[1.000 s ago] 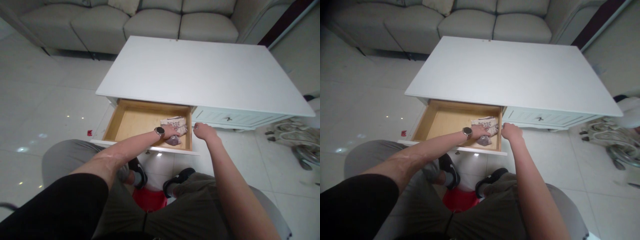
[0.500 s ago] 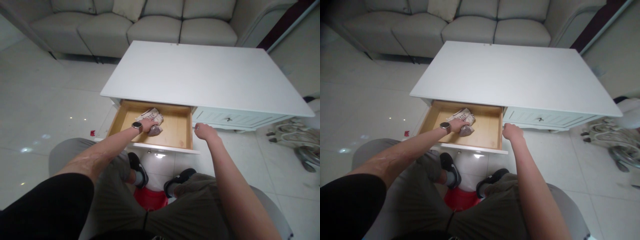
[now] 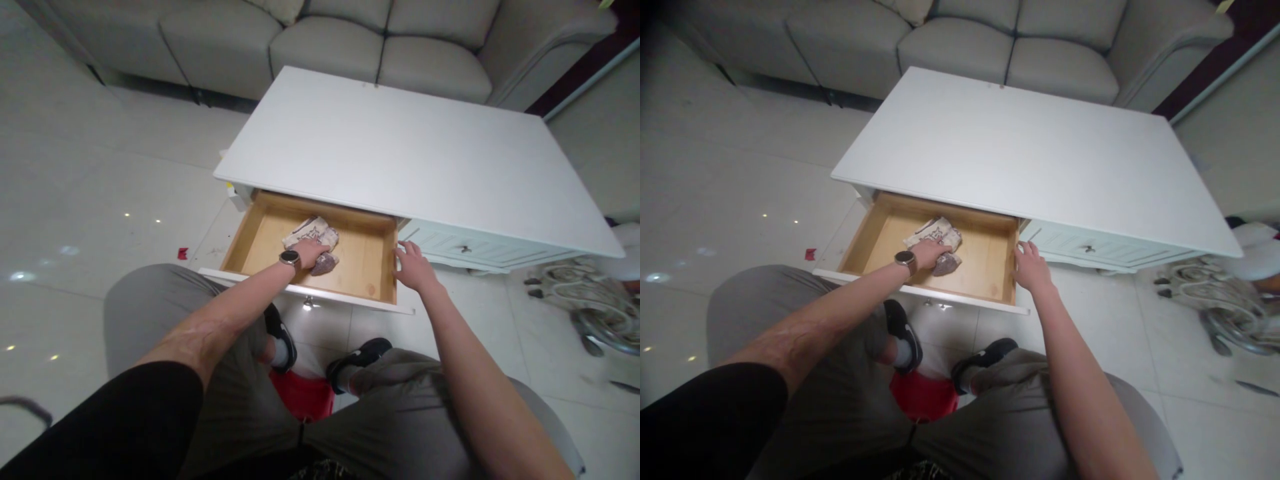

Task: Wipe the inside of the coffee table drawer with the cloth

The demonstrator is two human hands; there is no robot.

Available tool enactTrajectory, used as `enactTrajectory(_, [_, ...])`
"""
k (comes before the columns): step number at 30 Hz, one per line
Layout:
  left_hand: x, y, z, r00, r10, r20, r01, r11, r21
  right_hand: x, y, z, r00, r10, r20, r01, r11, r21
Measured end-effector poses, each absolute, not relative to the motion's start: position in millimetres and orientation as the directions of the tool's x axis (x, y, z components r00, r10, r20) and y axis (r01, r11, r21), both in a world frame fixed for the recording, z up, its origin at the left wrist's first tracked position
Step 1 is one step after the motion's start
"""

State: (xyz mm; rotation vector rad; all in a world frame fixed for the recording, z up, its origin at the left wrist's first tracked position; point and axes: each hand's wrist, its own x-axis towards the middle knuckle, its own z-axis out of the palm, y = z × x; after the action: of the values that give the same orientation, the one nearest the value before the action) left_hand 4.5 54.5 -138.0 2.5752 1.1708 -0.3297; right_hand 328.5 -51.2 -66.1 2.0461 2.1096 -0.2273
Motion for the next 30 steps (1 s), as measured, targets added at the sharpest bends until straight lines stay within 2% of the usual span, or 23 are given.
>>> enactTrajectory(3, [6.6, 54.4, -135.9, 0.644, 0.699, -0.312, 0.761, -0.626, 0.171, 316.9, -40.5, -74.3, -0.211, 0.951, -0.225, 0.955, 0.25, 0.161])
enactTrajectory(6, [7.8, 54.7, -136.4, 0.656, 0.697, -0.291, 0.753, -0.629, 0.191, 303.7, -22.4, -86.9, -0.282, 0.866, -0.412, 0.886, 0.4, 0.234])
enactTrajectory(8, [8.4, 55.8, -138.2, 0.664, 0.694, -0.279, 0.748, -0.63, 0.211, 296.0, -9.8, -94.5, -0.252, 0.789, -0.56, 0.857, 0.451, 0.249])
enactTrajectory(10, [8.9, 57.7, -140.4, 0.663, 0.698, -0.271, 0.749, -0.624, 0.224, 291.3, -0.1, -97.4, -0.21, 0.733, -0.647, 0.838, 0.476, 0.267])
enactTrajectory(14, [9.8, 60.7, -144.5, 0.651, 0.709, -0.27, 0.759, -0.604, 0.245, 295.2, 5.4, -78.9, -0.27, 0.688, -0.673, 0.778, 0.568, 0.268])
enactTrajectory(17, [10.3, 61.0, -146.1, 0.647, 0.714, -0.267, 0.762, -0.591, 0.265, 304.9, -1.9, -47.7, -0.366, 0.691, -0.623, 0.739, 0.622, 0.257])
enactTrajectory(19, [10.1, 60.8, -145.9, 0.648, 0.717, -0.258, 0.76, -0.586, 0.28, 311.5, -11.4, -25.4, -0.348, 0.742, -0.574, 0.727, 0.6, 0.335])
enactTrajectory(23, [8.9, 61.5, -141.8, 0.656, 0.706, -0.266, 0.753, -0.588, 0.295, 323.4, -40.7, 12.2, -0.149, 0.854, -0.498, 0.737, 0.432, 0.521])
enactTrajectory(30, [8.4, 64.6, -138.8, 0.657, 0.688, -0.308, 0.753, -0.585, 0.301, 329.9, -117.1, 70.0, 0.063, 0.863, -0.501, 0.778, 0.272, 0.567])
